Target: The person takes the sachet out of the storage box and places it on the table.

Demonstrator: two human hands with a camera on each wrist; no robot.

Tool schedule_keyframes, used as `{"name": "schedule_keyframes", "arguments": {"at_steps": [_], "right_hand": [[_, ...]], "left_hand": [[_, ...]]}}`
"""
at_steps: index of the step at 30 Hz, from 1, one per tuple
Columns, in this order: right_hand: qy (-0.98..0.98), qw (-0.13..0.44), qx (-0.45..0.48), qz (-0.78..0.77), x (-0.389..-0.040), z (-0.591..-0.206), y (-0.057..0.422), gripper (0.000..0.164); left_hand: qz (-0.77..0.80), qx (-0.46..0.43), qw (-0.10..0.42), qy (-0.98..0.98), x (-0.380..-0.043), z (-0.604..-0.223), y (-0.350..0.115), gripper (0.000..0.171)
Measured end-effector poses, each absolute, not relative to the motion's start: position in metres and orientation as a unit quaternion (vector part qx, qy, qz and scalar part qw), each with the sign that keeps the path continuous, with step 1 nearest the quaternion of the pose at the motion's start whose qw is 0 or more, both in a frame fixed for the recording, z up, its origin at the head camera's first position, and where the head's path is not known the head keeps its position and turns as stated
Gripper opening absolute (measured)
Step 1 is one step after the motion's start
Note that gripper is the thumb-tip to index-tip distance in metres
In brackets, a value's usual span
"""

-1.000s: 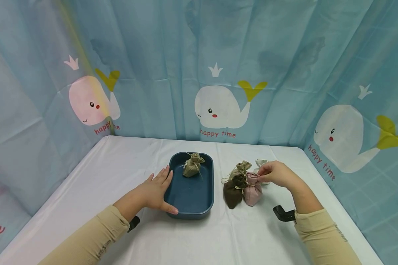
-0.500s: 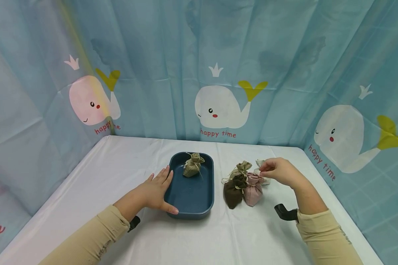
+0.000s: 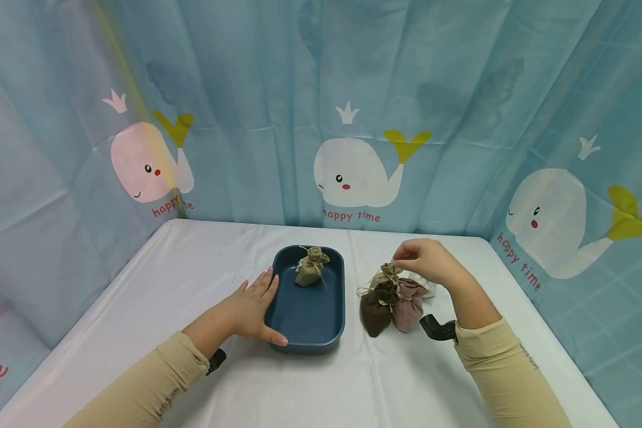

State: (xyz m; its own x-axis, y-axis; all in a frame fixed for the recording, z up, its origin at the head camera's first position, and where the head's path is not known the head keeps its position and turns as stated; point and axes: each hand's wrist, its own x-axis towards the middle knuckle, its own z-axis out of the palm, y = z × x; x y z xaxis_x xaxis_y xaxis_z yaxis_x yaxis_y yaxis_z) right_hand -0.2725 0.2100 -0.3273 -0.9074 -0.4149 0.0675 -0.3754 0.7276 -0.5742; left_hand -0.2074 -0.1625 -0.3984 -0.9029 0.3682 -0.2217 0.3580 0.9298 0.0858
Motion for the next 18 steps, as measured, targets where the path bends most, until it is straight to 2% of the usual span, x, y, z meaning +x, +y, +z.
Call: {"name": "schedule_keyframes", "arguments": {"at_steps": [11,18], "right_hand": [[0.918,0.012,-0.235,-0.320,-0.288,-0.324,0.152,0.012],[0.919,0.016,-0.229,-0.322,-0.295,-0.338,0.111,0.016]], "left_hand": [[0.020,0.185,0.122,0.975,-0.209,-0.400,-0.164,0.134],[0.023,0.184,0.126,0.974,-0.212,-0.404,-0.165,0.136]]}}
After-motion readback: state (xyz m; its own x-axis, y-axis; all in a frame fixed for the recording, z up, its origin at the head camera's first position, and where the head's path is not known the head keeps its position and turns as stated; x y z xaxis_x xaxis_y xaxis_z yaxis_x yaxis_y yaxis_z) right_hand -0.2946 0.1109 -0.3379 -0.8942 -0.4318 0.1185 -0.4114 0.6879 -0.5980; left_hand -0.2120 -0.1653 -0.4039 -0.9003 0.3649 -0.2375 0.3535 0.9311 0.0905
